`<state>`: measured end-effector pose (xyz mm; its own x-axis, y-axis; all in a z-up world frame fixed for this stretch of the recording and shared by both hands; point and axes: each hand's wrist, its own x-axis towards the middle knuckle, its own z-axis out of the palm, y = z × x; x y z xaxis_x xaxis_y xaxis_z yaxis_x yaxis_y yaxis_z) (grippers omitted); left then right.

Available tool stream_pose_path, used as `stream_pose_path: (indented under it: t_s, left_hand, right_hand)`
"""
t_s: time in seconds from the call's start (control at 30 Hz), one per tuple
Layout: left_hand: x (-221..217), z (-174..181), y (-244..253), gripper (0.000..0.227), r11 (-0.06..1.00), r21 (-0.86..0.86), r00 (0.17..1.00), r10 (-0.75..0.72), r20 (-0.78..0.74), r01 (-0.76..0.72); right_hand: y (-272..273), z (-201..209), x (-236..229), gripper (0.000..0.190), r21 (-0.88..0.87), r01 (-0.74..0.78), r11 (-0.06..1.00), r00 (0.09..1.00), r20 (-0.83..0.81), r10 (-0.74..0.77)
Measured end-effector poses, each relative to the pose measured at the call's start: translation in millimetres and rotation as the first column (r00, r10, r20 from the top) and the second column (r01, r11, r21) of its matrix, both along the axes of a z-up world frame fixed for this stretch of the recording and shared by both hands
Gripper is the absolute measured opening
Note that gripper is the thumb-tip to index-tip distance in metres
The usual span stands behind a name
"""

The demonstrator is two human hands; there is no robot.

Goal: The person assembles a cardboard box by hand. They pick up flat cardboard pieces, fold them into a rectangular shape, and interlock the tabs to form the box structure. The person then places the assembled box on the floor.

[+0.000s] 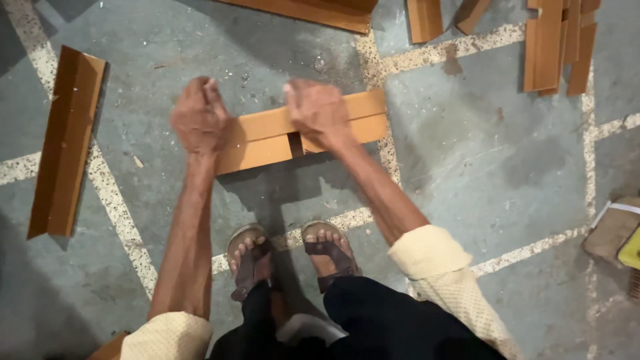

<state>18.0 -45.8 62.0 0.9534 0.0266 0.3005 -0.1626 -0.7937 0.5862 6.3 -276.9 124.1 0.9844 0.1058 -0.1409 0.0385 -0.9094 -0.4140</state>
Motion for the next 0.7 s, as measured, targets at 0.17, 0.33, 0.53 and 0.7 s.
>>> stream_pose_path:
  t_s: [0.17, 0.33, 0.53, 0.7]
  left_hand:
    - [-1.7, -3.4, 34.7, 0.030, 0.988, -0.008, 0.985, 0.153, -0.081, -0.155]
    - [-4.1, -1.4, 42.5, 0.042, 0.981, -0.053, 0.974, 0.180, -0.135, -0.189]
    - [-2.1, -4.5, 43.9, 0.054, 0.933, -0.230, 0.940, 0.214, -0.266, -0.277]
    - [0.1, -9.8, 46.2, 0.062, 0.939, -0.217, 0.945, 0.212, -0.249, -0.268]
  right_hand:
    - [-64.4, 9.7, 0.7, 0.049, -0.073, 0.148, 0.986, 0.970, -0.186, -0.159]
    - [-108.2, -28.1, 3.1, 0.052, -0.041, 0.253, 0.967, 0.965, -0.063, -0.255]
    - [-131.6, -48.2, -1.6, 0.051, 0.368, 0.389, 0.845, 0.921, -0.173, -0.348]
    - [-145.1, -69.8, -0.4, 0.052, 0.513, 0.456, 0.728, 0.890, -0.251, -0.381]
